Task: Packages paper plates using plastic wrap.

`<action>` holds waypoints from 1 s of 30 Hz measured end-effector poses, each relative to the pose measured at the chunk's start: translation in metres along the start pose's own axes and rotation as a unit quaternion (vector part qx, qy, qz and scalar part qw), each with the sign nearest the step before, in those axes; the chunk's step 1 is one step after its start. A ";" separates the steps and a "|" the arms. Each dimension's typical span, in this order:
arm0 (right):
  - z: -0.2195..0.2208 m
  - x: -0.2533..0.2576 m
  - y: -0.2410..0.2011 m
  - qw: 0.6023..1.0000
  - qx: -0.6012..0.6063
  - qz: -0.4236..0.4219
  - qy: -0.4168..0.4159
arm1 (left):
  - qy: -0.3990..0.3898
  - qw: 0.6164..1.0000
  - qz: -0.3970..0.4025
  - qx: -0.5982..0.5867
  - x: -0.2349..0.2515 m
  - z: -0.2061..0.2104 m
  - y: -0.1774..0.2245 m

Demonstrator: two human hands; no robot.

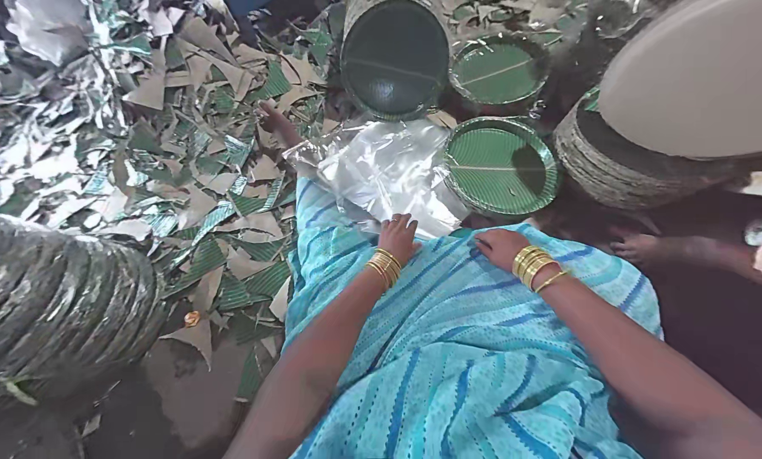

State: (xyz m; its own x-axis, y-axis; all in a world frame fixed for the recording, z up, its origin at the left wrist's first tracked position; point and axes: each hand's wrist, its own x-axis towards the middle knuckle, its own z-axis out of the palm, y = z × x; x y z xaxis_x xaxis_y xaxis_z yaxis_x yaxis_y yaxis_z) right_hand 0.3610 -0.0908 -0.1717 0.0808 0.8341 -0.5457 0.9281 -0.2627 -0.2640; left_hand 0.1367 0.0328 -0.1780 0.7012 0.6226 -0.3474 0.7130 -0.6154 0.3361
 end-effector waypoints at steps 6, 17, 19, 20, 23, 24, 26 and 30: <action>-0.002 0.001 0.001 1.000 0.002 0.000 -0.003 | -0.022 0.999 -0.018 0.023 0.018 0.020 0.027; -0.008 0.005 0.007 0.997 0.055 -0.034 0.034 | 0.220 0.967 -0.062 -0.115 -0.015 -0.039 -0.024; -0.006 0.003 0.005 0.998 0.040 -0.047 0.022 | 0.126 0.986 -0.070 -0.085 -0.013 -0.021 -0.004; -0.005 0.004 0.003 0.998 0.031 -0.052 0.011 | 0.083 0.992 -0.074 -0.055 -0.008 -0.011 0.009; -0.002 0.006 0.002 0.998 0.019 -0.054 0.003 | 0.015 0.997 -0.074 0.011 0.014 0.005 0.038; -0.003 0.004 0.002 0.998 0.026 -0.048 0.005 | 0.014 0.997 -0.070 0.021 0.019 0.002 0.043; -0.006 0.001 0.004 0.999 0.041 -0.033 0.014 | 0.055 0.997 -0.055 0.029 0.021 -0.013 0.049; -0.008 -0.001 0.007 0.998 0.048 -0.035 0.021 | 0.304 0.951 0.045 0.033 -0.001 -0.028 0.035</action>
State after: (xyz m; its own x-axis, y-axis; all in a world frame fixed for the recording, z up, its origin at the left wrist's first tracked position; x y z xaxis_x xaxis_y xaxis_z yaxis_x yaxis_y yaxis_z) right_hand 0.3701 -0.0900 -0.1666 0.0343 0.8710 -0.4901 0.8927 -0.2472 -0.3768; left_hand 0.1609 0.0239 -0.1411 0.6471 0.7178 0.2569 0.6619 -0.6962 0.2779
